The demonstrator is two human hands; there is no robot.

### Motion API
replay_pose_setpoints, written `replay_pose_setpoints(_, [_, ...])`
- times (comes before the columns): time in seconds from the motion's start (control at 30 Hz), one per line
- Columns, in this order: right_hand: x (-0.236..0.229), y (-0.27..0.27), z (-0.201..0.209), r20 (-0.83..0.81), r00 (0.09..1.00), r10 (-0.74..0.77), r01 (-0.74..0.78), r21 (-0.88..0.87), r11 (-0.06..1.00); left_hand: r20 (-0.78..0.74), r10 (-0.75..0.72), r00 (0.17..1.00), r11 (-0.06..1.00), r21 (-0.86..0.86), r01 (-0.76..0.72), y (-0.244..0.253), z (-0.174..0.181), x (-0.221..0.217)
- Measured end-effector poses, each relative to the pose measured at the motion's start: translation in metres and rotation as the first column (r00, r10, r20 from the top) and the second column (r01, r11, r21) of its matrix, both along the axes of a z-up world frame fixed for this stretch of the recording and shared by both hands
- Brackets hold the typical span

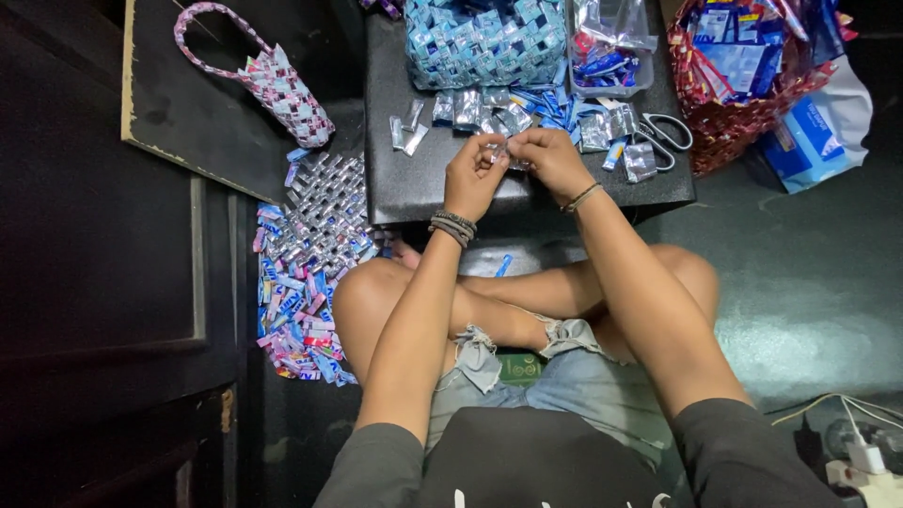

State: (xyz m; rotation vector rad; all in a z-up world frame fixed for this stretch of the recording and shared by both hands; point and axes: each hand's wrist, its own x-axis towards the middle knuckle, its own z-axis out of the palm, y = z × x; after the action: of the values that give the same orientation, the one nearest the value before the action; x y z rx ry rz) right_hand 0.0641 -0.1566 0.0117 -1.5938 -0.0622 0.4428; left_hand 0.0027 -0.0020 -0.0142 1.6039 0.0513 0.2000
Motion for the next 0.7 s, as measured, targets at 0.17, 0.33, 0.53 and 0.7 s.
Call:
replay_pose_setpoints(0.17, [0.001, -0.004, 0.003, 0.055, 0.996, 0.073, -0.069, -0.059, 0.996, -0.03, -0.005, 1.0, 1.0, 0.011, 0.005, 0.004, 0.001, 0.001])
replay_pose_setpoints(0.33, [0.025, -0.019, -0.028, 0.123, 0.961, 0.25, -0.226, -0.177, 0.958, -0.098, -0.001, 0.995, 1.0, 0.019, 0.003, 0.008, -0.014, 0.004])
replay_pose_setpoints(0.53, [0.035, -0.049, -0.012, 0.25, 0.793, 0.555, -0.458, -0.357, 0.814, 0.108, -0.083, 0.991, 0.991, 0.109, 0.072, 0.008, 0.007, -0.007])
replay_pose_setpoints(0.7, [0.032, -0.051, 0.009, 0.224, 0.765, 0.604, -0.475, -0.438, 0.763, 0.151, -0.181, 0.972, 0.975, 0.154, 0.158, 0.011, 0.017, -0.003])
